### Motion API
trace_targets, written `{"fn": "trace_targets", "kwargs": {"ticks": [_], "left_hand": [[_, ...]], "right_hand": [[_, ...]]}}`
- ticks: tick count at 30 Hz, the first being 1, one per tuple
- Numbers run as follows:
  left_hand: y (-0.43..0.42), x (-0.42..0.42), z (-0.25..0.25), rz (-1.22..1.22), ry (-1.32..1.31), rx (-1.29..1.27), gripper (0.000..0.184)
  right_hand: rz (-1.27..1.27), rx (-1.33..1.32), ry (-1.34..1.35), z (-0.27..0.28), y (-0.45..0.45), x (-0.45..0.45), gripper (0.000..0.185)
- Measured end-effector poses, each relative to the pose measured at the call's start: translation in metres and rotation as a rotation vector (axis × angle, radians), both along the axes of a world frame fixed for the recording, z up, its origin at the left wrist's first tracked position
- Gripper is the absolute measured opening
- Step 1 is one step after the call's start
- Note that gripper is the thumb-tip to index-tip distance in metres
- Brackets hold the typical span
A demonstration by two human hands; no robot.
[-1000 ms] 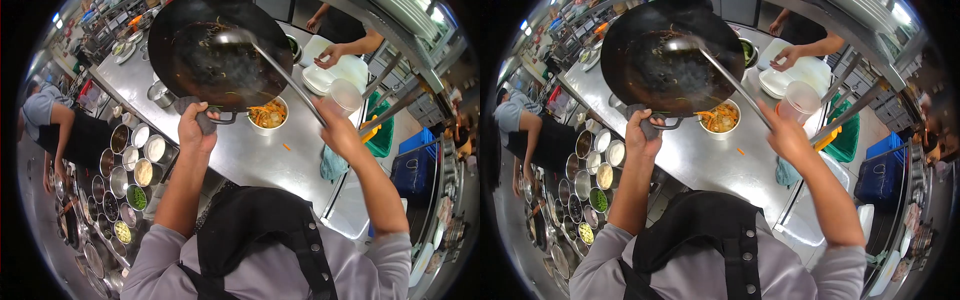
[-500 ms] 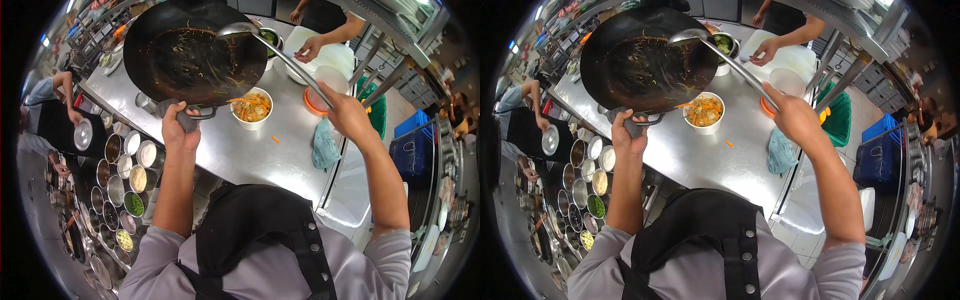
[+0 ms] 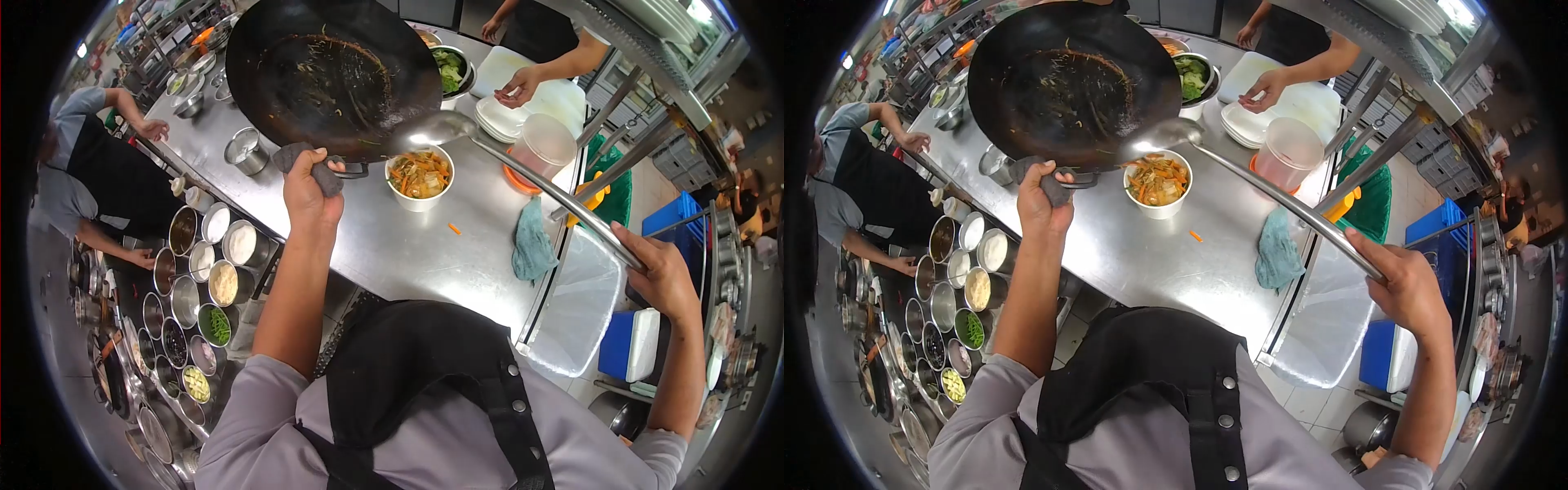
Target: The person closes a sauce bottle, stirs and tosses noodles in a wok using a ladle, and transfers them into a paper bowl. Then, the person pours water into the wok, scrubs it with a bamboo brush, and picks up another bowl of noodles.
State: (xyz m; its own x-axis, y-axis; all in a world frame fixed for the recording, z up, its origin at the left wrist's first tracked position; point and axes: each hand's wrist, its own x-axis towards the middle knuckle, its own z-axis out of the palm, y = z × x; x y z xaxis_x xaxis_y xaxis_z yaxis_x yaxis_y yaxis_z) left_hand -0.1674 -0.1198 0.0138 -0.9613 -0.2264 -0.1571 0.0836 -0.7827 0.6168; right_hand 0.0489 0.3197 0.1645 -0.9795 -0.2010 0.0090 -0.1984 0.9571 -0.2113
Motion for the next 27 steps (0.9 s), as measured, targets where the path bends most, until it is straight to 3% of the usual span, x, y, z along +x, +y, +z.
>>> {"fn": "trace_targets", "kwargs": {"ticks": [7, 10, 15, 22, 24, 27], "left_hand": [[0.006, 0.003, 0.004, -0.016, -0.008, 0.013, 0.015], [0.003, 0.000, 0.004, -0.006, -0.004, 0.020, 0.015], [-0.002, -0.008, -0.007, 0.023, 0.015, -0.025, 0.015], [-0.005, -0.007, 0.000, 0.032, -0.033, 0.022, 0.015], [-0.012, -0.003, 0.003, 0.018, -0.058, 0.044, 0.016], [-0.020, 0.005, 0.010, 0.026, -0.075, 0.063, 0.019]], "right_hand": [[0.143, -0.044, 0.051, -0.043, -0.034, -0.061, 0.081], [0.182, 0.044, 0.034, -0.024, -0.020, -0.049, 0.081], [0.042, 0.102, -0.032, 0.010, 0.006, -0.007, 0.078], [-0.058, -0.040, 0.017, -0.006, 0.003, 0.009, 0.080], [-0.026, -0.160, 0.128, -0.016, 0.001, 0.021, 0.079], [-0.216, -0.377, 0.001, -0.038, -0.011, 0.062, 0.078]]}}
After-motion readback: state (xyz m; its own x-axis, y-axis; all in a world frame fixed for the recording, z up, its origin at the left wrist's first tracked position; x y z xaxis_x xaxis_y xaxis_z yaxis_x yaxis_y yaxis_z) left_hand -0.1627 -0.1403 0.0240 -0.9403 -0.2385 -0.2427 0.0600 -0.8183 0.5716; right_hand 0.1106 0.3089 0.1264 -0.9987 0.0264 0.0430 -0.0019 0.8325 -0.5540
